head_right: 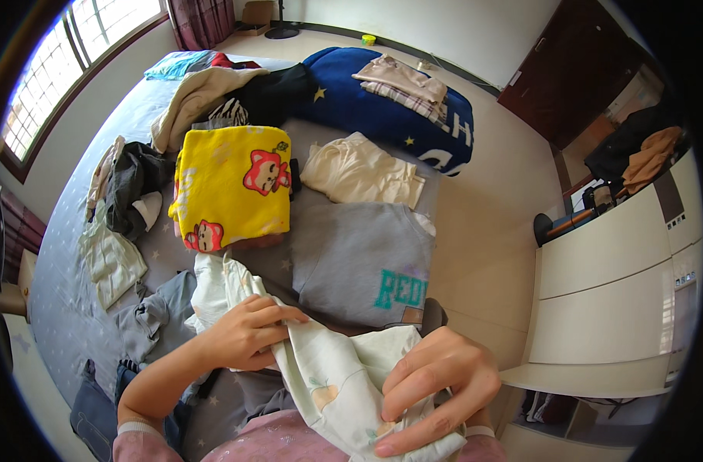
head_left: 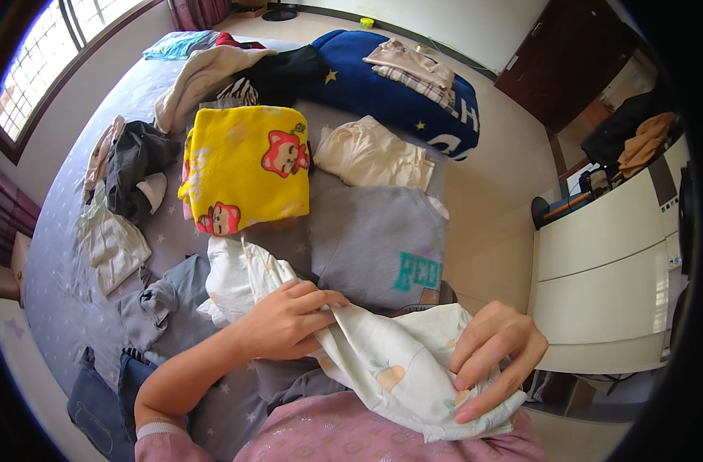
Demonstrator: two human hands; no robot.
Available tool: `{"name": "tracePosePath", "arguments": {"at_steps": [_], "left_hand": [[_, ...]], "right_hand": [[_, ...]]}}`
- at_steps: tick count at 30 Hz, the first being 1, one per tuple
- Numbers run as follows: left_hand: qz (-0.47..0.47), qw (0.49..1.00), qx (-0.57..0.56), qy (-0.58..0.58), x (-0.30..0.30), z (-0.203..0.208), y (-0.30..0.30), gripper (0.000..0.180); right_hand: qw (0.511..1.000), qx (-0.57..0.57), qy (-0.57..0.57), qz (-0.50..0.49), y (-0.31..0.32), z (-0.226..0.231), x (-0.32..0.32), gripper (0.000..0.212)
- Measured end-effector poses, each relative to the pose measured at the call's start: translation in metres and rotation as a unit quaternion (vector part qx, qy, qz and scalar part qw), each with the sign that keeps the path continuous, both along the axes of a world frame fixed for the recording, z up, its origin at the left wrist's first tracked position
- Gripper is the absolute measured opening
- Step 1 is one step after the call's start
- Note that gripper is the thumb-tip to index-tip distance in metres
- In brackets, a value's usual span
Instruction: The person sits on a bed and folds various garments, including a grey sweatshirt, a black t-shirt, a yellow towel, a grey hoodie, a beige shirt, and blue jeans. Each item is smoothed, folded, and stacked on the bed.
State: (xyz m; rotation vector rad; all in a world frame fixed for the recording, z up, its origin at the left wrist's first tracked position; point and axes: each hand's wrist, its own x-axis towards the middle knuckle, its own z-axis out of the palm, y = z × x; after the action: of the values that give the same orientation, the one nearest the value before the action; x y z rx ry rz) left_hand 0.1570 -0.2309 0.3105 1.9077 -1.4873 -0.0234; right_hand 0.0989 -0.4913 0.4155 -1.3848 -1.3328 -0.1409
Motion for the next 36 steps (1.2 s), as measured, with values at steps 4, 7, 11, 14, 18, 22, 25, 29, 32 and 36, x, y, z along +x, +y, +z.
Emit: {"name": "tracePosePath", "arguments": {"at_steps": [4,7,11,14,18,22,25,29,32,36], "left_hand": [[-0.043,0.993,-0.085,0.064,0.006,-0.004,0.012,0.025],[0.025,0.984,-0.134,0.115,0.013,0.023,0.023,0.027],[0.193,0.957,-0.206,-0.072,0.057,0.141,0.018,0.02],[0.172,0.945,-0.273,0.05,0.067,0.241,-0.005,0.029],[0.051,0.95,-0.278,0.135,0.071,0.286,-0.026,0.03],[-0.083,0.959,-0.227,0.146,0.088,0.25,-0.056,0.018],[-0.044,0.964,-0.199,0.17,0.093,0.23,-0.073,0.016],[0.019,0.987,-0.121,-0.1,0.093,0.229,-0.09,0.018],[0.04,0.99,-0.026,-0.135,0.106,0.212,-0.102,0.025],[0.019,0.999,-0.026,-0.013,0.119,0.168,-0.109,0.032]], "right_hand": [[1.0,0.002,0.018,0.019,-0.008,-0.006,0.01,0.012],[0.978,0.115,0.121,-0.122,-0.026,-0.003,0.004,0.018],[0.691,0.151,0.075,-0.703,-0.058,0.096,0.069,0.052],[0.816,0.225,0.013,-0.533,-0.02,0.209,0.108,0.046],[0.917,0.152,-0.119,-0.349,0.0,0.28,0.116,0.045],[0.901,0.048,-0.182,-0.391,0.006,0.309,0.096,0.045],[0.882,-0.007,-0.18,-0.435,-0.003,0.33,0.092,0.043],[0.858,-0.069,-0.184,-0.475,-0.024,0.355,0.106,0.04],[0.868,-0.102,-0.193,-0.446,-0.021,0.335,0.1,0.04],[0.855,-0.075,-0.19,-0.477,-0.023,0.341,0.096,0.042]]}}
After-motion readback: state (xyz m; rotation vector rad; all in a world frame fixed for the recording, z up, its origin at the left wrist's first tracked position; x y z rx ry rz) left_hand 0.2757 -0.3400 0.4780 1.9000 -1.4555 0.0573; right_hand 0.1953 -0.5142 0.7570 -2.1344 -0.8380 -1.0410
